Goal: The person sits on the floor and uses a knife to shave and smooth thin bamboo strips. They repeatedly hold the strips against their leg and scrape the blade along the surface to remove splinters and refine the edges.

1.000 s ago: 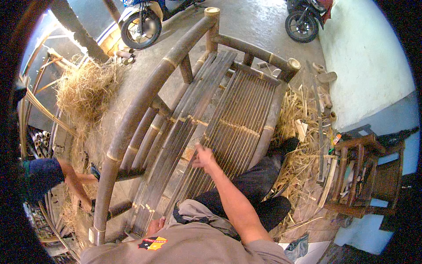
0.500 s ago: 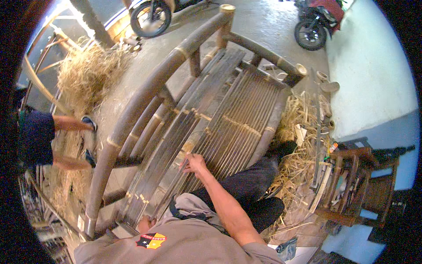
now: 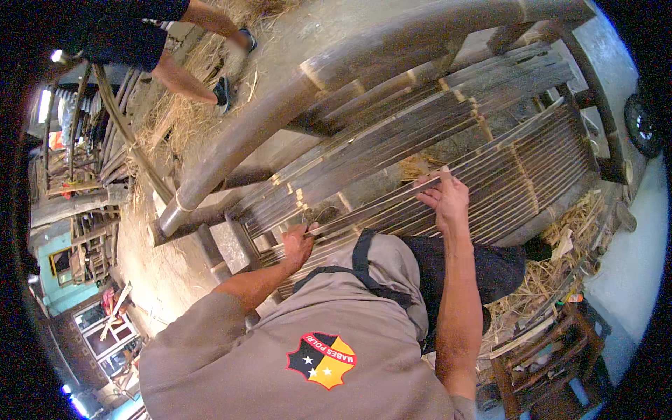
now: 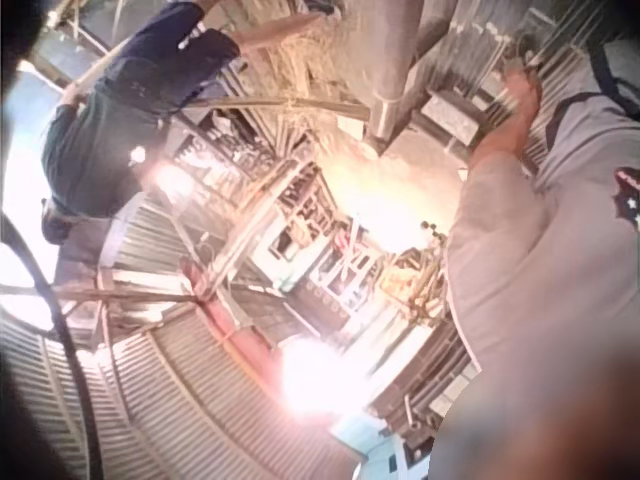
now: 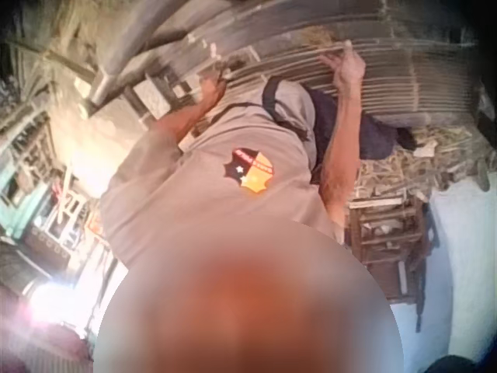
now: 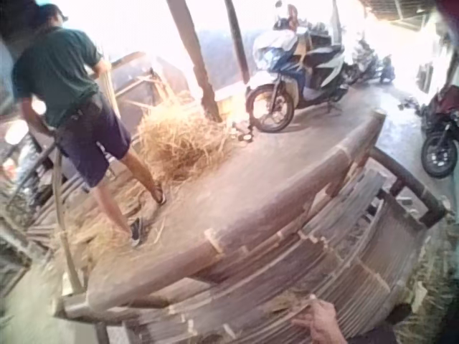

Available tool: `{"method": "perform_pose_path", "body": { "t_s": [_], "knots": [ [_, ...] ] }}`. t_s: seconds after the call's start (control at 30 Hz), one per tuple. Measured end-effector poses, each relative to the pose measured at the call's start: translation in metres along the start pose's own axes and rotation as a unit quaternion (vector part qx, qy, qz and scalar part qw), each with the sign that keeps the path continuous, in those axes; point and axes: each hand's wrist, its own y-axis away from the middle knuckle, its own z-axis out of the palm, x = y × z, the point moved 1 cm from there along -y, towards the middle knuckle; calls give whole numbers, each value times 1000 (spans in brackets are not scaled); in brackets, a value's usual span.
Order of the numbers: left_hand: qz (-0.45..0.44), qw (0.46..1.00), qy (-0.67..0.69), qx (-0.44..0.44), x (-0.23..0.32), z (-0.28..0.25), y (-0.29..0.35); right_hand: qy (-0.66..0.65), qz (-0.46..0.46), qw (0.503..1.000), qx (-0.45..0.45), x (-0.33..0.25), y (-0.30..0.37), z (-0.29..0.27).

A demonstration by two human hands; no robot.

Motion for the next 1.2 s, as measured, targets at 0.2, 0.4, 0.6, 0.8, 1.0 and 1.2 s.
{"method": "perform_pose_path", "body": {
  "t_s": [0.2,0.4,0.6,0.8,1.0,1.2],
  "knots": [
    [-17,998,9,-55,1,-9,2,13,20,1000,10,4,-4,-2],
    [-15,997,-10,-69,1,-12,6,16,20,1000,12,4,-3,-6],
    [-21,995,5,-98,-5,-16,0,49,47,998,7,18,-18,-9],
    [174,984,9,-47,34,-49,-14,227,-14,969,95,28,-22,-45],
    [311,940,133,-54,167,-12,-113,468,-281,776,316,-8,-19,-108],
    [417,878,224,-71,398,46,-218,576,-261,654,416,-23,-52,-161]
  ]
}}
